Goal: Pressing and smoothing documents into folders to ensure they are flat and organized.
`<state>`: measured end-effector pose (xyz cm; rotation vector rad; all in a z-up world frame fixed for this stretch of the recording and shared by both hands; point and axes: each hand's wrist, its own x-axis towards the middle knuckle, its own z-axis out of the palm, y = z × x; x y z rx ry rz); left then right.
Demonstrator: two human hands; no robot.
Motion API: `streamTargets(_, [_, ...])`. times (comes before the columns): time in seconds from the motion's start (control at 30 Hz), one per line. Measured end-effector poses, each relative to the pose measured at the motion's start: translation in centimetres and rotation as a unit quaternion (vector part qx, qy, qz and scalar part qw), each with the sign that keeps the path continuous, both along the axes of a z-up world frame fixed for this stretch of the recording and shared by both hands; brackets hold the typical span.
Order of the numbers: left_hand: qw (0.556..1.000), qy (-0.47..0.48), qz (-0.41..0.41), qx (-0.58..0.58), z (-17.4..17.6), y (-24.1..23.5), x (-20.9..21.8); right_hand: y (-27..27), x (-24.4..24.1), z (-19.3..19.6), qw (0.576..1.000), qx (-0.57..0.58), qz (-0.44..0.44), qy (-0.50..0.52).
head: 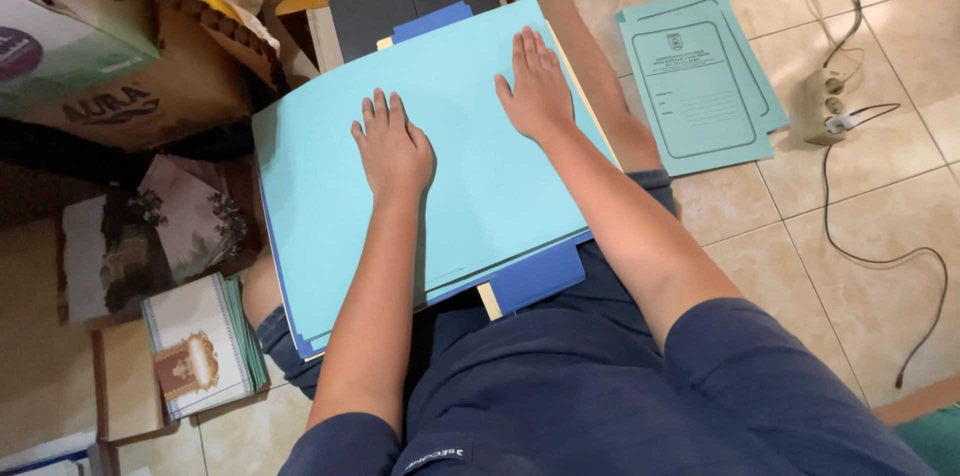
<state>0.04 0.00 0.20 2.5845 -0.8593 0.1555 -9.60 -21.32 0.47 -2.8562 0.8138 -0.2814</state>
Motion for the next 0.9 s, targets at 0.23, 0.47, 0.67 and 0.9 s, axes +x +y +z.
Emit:
streamTargets(0.23, [0.985, 0.116, 0.016, 0.127, 3.0, -0.6, 0.2, 3.2, -2.3, 4.0, 0.992, 0.082, -0.032, 0.09])
streamTargets(0.47, [0.982, 0.106, 0.037, 0.15, 1.4, -3.4, 5.8, 3.1, -2.2, 3.8, 0.991, 0.082, -0.032, 0.096])
streamTargets(0.67, [0.981, 0.091, 0.009, 0.173, 2.0, -2.4, 4.6, 3.1, -2.2, 3.9, 0.991, 0.084, -0.036, 0.096])
streamTargets(0.9, [0.975, 0.115, -0.077, 0.175, 3.3, 1.1, -1.8, 2.9, -2.3, 3.8, 0.991, 0.089, -0.034, 0.09])
